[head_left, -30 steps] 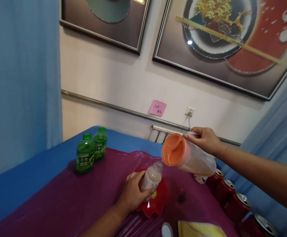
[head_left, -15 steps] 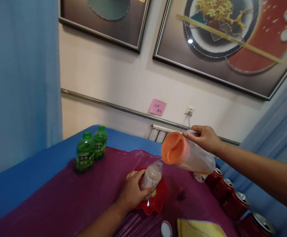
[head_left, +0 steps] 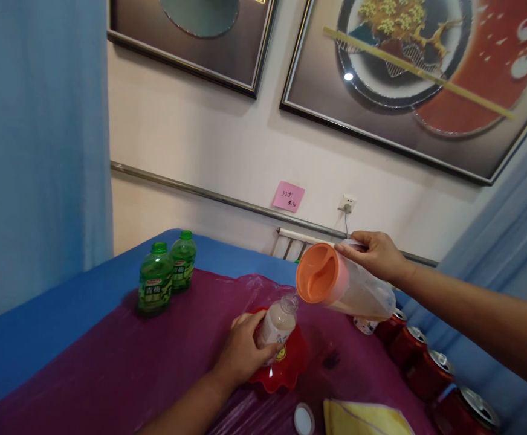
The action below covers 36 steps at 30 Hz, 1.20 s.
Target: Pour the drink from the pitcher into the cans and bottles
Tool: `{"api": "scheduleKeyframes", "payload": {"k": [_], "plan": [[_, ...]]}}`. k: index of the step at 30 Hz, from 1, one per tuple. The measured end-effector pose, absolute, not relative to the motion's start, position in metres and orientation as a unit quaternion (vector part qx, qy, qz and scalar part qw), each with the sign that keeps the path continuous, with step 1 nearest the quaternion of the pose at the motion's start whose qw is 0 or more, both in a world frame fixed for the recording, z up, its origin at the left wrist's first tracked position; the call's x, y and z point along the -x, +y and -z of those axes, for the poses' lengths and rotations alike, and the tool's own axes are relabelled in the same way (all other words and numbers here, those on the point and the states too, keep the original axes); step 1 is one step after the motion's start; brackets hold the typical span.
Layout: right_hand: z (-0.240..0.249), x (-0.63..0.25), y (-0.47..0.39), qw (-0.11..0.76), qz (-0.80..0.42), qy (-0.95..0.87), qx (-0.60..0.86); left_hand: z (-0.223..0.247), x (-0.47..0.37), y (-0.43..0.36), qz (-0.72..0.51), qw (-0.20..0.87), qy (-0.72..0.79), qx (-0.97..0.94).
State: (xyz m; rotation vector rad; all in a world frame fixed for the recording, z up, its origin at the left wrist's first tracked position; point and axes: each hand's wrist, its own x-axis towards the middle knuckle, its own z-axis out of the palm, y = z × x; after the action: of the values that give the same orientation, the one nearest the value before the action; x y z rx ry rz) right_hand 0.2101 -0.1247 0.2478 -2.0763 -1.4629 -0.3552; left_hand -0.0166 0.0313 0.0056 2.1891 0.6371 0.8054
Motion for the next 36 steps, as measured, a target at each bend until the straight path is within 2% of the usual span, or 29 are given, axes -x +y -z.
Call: {"api": "scheduleKeyframes", "payload": {"k": [36], "plan": [[-0.2468, -0.2113, -0.1288, 0.286, 0.128, -0.544, 0.778, -0.0083, 0.0172, 0.0289, -0.308, 0.352, 0.245, -0.849]]}}
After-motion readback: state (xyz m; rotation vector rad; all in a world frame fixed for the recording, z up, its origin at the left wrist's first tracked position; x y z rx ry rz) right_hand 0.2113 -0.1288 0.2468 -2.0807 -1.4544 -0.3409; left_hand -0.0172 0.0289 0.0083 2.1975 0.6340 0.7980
